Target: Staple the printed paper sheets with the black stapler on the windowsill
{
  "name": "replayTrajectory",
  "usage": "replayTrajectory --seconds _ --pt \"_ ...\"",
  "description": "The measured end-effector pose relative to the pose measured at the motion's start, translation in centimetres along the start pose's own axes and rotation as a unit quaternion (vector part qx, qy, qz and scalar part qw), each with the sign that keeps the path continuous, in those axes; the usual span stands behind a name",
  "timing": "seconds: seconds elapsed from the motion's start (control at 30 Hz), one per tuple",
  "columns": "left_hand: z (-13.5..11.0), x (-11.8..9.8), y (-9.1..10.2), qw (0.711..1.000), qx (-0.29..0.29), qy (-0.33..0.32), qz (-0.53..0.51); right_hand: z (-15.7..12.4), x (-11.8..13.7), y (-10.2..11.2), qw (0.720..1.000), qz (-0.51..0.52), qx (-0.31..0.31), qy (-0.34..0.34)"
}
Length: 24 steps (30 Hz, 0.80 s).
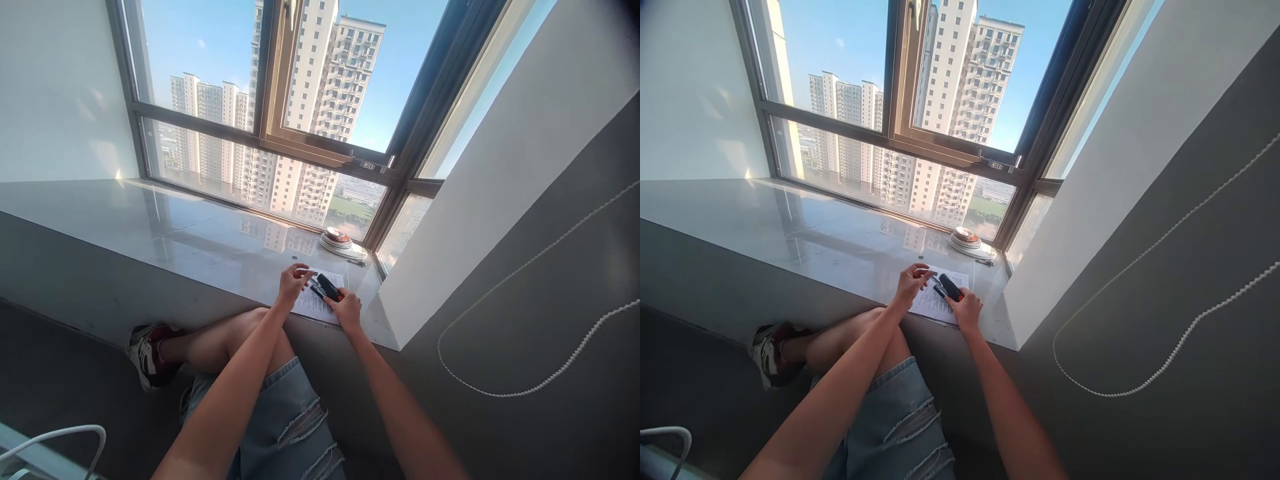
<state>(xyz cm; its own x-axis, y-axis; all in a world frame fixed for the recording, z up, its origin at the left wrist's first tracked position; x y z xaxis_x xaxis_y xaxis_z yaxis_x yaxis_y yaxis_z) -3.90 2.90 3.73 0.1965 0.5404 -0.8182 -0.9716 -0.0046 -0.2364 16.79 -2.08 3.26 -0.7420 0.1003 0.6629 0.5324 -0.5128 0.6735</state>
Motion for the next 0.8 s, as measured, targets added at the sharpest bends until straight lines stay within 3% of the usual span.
replayTrajectory --seconds 0.1,0.23,0.3,0.47,0.53,0.6,0.67,0.73,0.8 --pt "-0.2 -0.7 -0.5 0.999 0.033 -0.019 0.009 -1.1 2.5 2.1 0.987 0.019 -0.057 0.146" --pt "-0.5 -1.2 -1.6 0.994 0.103 -0.044 -0.015 -2.8 5.5 3.1 0.93 0.072 0.016 0.36" --pt "-0.6 -1.1 -1.9 0.991 0.127 -0.043 -0.025 -3.0 5.9 3.1 0.914 0.072 0.018 0.399" --pt "-0.8 -1.0 -2.4 0.989 0.143 -0.038 -0.025 -2.8 6.1 2.6 0.907 0.047 0.01 0.418" --pt "-0.7 -1.2 -2.4 0.989 0.142 -0.042 -0.024 -1.9 6.2 2.7 0.911 0.037 0.001 0.41" --pt "-0.7 -1.5 -2.2 0.99 0.13 -0.04 -0.025 0.6 5.6 3.6 0.933 0.049 -0.053 0.353" --pt "-0.5 -1.7 -1.7 0.994 0.101 -0.03 -0.028 4.2 3.8 4.9 0.958 0.075 -0.134 0.243" --pt "-0.3 -1.6 -1.2 0.997 0.066 -0.017 -0.032 7.8 0.9 5.3 0.975 0.066 -0.177 0.12" --pt "-0.1 -1.3 -0.8 0.998 0.042 -0.009 -0.037 10.8 -2.1 4.2 0.992 0.0 -0.124 0.02"
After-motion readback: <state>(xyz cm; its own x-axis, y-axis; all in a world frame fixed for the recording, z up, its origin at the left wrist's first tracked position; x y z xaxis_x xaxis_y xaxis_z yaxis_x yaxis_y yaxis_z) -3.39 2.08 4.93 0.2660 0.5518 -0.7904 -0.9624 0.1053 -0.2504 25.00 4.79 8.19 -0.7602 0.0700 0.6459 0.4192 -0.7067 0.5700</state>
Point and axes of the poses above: each hand's wrist, its own z-axis towards the middle knuckle, its own y-axis out of the back of the hand, x = y × z, the point moved 6 cm from there along z, towards the middle knuckle, and after that the axes turned 14 degrees about -y, right-handed, at the moved point
